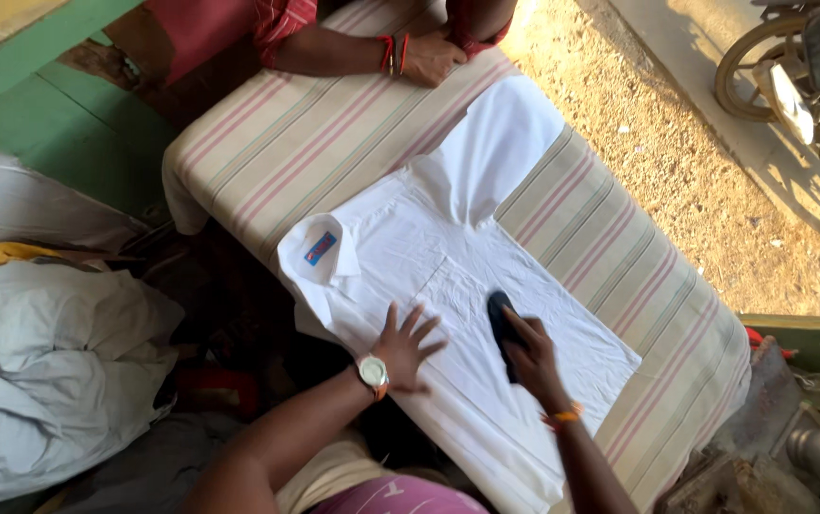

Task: The person irons a white shirt on a striped ironing board, smoothing the fabric with their hands and using a heavy iron to press the collar, sleeves, and body. After ironing, the person folds the shirt neatly on the board.

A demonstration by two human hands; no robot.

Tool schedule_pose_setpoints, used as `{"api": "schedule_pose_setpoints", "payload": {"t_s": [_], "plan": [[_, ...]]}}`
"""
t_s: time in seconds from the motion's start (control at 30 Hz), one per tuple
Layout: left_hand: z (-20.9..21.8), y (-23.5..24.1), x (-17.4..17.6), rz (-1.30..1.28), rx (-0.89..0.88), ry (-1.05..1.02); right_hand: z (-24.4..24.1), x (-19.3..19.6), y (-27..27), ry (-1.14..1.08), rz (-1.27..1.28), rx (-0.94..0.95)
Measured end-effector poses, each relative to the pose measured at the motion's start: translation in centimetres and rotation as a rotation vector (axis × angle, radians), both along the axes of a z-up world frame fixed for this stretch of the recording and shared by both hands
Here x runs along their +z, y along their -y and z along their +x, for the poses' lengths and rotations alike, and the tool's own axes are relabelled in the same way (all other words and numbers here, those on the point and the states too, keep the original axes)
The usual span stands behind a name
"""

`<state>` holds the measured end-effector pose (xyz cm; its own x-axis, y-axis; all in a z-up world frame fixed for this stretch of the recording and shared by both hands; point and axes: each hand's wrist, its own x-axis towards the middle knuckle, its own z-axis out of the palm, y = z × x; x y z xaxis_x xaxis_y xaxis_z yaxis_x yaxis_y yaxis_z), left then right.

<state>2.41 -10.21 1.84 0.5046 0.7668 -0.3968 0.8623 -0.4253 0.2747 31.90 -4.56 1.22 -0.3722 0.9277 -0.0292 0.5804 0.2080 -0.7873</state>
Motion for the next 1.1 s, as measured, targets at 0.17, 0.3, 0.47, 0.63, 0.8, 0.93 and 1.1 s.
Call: {"api": "schedule_pose_setpoints", "payload": {"t_s": [0.17,0.3,0.47,0.63,0.8,0.93,1.1], "plan": [[-0.3,1.1,1.0,-0.174,0.022,-0.059,-13.5,-1.6,-2.5,0.263,0.328,0.318],[-0.4,0.6,-0.2,-0.225,0.026,-0.05,-14.7,-2.1,-8.0,0.415,0.548,0.394],[0.6,0.7,-2.5,-0.21,0.037,0.019,-11.9,-2.1,-15.8,0.459,0.433,0.197],[3.0,-0.8,-2.4,-0.045,-0.064,0.013,-10.9,-0.9,-8.8,0.302,0.193,0.089],[1.4,-1.6,-0.8,-0.226,-0.083,-0.044,-9.4,-2.1,-4.4,0.401,0.547,0.365],[1.8,-1.6,0.3,-0.21,-0.084,-0.056,-5.5,-3.6,-12.5,0.587,0.545,0.076],[3.9,-5.5,-0.5,-0.283,0.063,-0.013,-1.6,-3.5,-16.5,0.343,0.35,-0.226]]}}
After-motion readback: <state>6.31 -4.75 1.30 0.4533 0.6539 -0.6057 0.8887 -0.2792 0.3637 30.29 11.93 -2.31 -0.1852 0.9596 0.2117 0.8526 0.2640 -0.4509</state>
